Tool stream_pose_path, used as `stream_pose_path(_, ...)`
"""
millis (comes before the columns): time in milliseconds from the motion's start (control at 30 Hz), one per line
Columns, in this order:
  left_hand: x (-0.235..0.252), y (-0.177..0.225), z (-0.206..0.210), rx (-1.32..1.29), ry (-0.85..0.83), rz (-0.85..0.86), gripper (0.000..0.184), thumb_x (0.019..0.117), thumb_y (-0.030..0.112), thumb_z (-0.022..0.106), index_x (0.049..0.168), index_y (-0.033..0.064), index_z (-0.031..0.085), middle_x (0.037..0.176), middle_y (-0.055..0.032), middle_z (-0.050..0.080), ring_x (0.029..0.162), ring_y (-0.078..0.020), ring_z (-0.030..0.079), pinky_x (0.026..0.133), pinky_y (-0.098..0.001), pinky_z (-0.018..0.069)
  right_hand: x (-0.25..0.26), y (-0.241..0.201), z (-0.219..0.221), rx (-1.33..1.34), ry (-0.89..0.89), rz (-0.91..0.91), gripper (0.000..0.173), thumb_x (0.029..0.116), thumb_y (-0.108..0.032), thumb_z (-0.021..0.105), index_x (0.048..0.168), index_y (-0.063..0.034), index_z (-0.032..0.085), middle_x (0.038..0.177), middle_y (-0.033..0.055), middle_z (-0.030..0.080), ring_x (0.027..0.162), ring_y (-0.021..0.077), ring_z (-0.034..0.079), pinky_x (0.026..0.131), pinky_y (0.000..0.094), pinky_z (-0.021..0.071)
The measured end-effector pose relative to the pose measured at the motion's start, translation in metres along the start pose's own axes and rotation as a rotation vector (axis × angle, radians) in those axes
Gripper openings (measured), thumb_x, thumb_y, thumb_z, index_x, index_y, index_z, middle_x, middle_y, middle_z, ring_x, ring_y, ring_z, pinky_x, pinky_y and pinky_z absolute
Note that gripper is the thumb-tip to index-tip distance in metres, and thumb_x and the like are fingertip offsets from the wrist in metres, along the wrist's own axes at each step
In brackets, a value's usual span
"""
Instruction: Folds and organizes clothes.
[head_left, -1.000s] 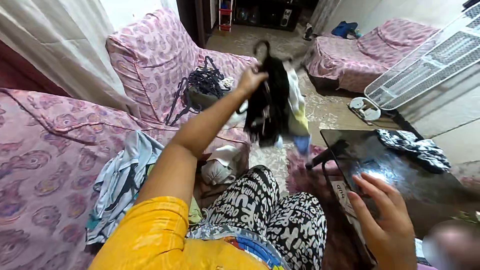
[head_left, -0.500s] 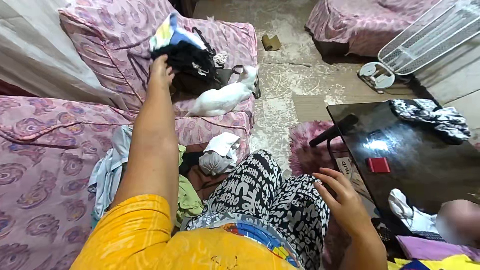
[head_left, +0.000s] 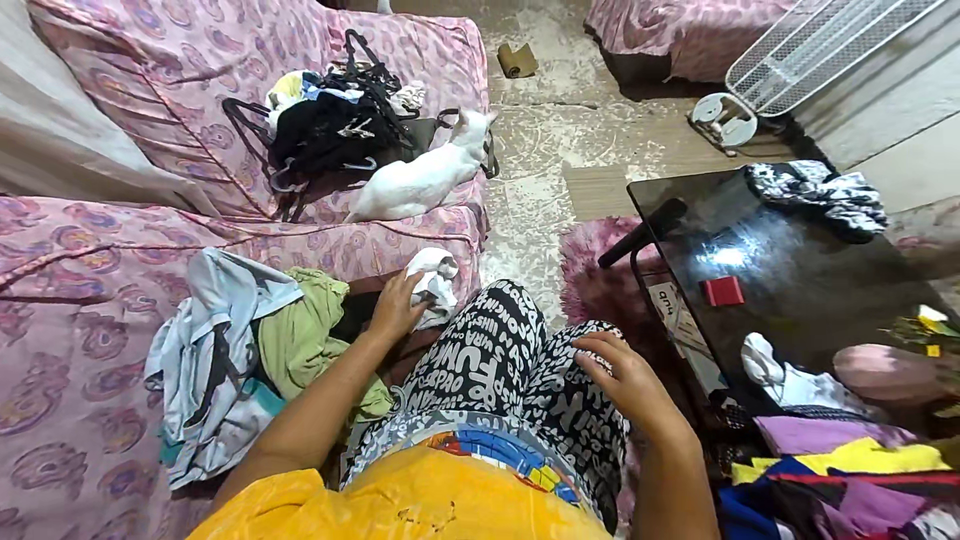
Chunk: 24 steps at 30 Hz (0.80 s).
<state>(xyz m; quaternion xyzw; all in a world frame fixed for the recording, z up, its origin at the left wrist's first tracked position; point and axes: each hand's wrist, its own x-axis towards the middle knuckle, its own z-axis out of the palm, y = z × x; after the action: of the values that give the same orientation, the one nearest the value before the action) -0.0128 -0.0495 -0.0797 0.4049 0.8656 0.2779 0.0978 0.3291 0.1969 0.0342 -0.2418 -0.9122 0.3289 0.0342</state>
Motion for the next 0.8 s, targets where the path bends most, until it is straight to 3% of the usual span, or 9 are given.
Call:
stream_pose_path(133, -0.002, 0.005, -0.020, -0.262, 0.124, -0.055, 0.044, 0.0991, 0.026, 0.064, 0.137, 0.0038, 0.061, 0.132, -0.0173, 0.066, 0.125, -0.0298, 0.062, 0.109, -0.0530, 0.0473, 0.005, -0.011, 0.006, 0.050, -0.086, -0.012, 0.033, 0.1037, -0.031, 0.057, 0.122, -0.0098, 0.074, 0.129, 0.0119, 0.067, 0.121, 0.0241, 0.064, 0.105, 0.0465, 0.0512)
stream_pose_path(233, -0.010, 0.038, -0.042, -0.453, 0.177, -0.142, 0.045, 0.0991, 0.031, 0.064, 0.134, 0.0030, 0.060, 0.119, -0.0148, 0.070, 0.109, -0.0188, 0.068, 0.099, -0.0434, 0.0543, 0.024, -0.029, 0.029, 0.226, -0.165, -0.080, 0.034, 0.1040, -0.032, 0.057, 0.126, -0.0098, 0.071, 0.132, 0.0113, 0.066, 0.121, 0.0199, 0.064, 0.103, 0.0399, 0.0530)
stream_pose_path(333, -0.023, 0.077, -0.048, -0.619, 0.081, -0.099, 0.055, 0.1037, 0.032, 0.054, 0.146, -0.0016, 0.046, 0.133, -0.0193, 0.061, 0.119, -0.0192, 0.063, 0.104, -0.0404, 0.0517, 0.048, -0.059, 0.065, 0.602, -0.212, -0.083, 0.069, 0.0965, -0.034, 0.069, 0.153, -0.0045, 0.043, 0.152, 0.0172, 0.050, 0.125, 0.0234, 0.062, 0.099, 0.0394, 0.0563)
stream_pose_path(400, -0.033, 0.100, -0.045, -0.681, -0.052, -0.015, 0.051, 0.1053, 0.029, 0.051, 0.144, -0.0033, 0.046, 0.134, -0.0173, 0.061, 0.119, -0.0172, 0.063, 0.104, -0.0377, 0.0527, 0.059, -0.081, 0.087, 0.846, -0.202, -0.056, 0.094, 0.0880, -0.032, 0.076, 0.159, -0.0004, 0.024, 0.152, 0.0186, 0.047, 0.123, 0.0235, 0.063, 0.098, 0.0400, 0.0582)
stream_pose_path(500, -0.038, 0.114, -0.041, -0.724, -0.091, 0.004, 0.030, 0.1022, 0.014, 0.052, 0.125, -0.0013, 0.064, 0.118, -0.0089, 0.069, 0.107, -0.0097, 0.066, 0.097, -0.0306, 0.0537, 0.067, -0.091, 0.104, 0.932, -0.039, 0.014, 0.077, 0.0897, -0.023, 0.076, 0.150, 0.0049, 0.036, 0.134, 0.0175, 0.062, 0.119, 0.0183, 0.064, 0.103, 0.0372, 0.0548)
stream_pose_path(567, -0.034, 0.110, -0.052, -0.886, -0.028, -0.135, 0.028, 0.1075, 0.016, 0.048, 0.119, -0.0025, 0.066, 0.104, -0.0068, 0.072, 0.094, -0.0099, 0.069, 0.089, -0.0320, 0.0582, 0.066, -0.082, 0.099, 1.004, -0.037, 0.035, 0.056, 0.0959, -0.020, 0.067, 0.143, 0.0044, 0.048, 0.126, 0.0154, 0.067, 0.113, 0.0180, 0.067, 0.100, 0.0383, 0.0572)
stream_pose_path(633, -0.026, 0.104, -0.073, -1.051, 0.120, -0.263, 0.032, 0.1104, 0.020, 0.041, 0.117, -0.0026, 0.062, 0.096, -0.0071, 0.072, 0.088, -0.0131, 0.070, 0.084, -0.0358, 0.0604, 0.064, -0.072, 0.088, 1.107, -0.107, 0.062, 0.048, 0.0995, -0.018, 0.060, 0.141, 0.0044, 0.050, 0.123, 0.0142, 0.069, 0.110, 0.0182, 0.069, 0.097, 0.0385, 0.0584)
stream_pose_path(733, -0.017, 0.095, -0.111, -1.149, 0.429, -0.299, 0.032, 0.1115, 0.028, 0.040, 0.125, 0.0052, 0.059, 0.102, -0.0036, 0.071, 0.094, -0.0123, 0.070, 0.086, -0.0366, 0.0602, 0.064, -0.071, 0.084, 1.232, -0.232, 0.102, 0.047, 0.1033, -0.020, 0.053, 0.144, 0.0025, 0.045, 0.122, 0.0126, 0.069, 0.108, 0.0185, 0.070, 0.096, 0.0391, 0.0589)
stream_pose_path(800, -0.014, 0.097, -0.135, -1.158, 0.623, -0.170, 0.031, 0.1118, 0.030, 0.039, 0.127, 0.0116, 0.059, 0.106, 0.0016, 0.071, 0.098, -0.0089, 0.070, 0.088, -0.0341, 0.0603, 0.072, -0.080, 0.092, 1.186, -0.282, 0.089, 0.048, 0.1028, -0.021, 0.054, 0.144, 0.0004, 0.045, 0.122, 0.0110, 0.068, 0.107, 0.0171, 0.069, 0.095, 0.0385, 0.0590)
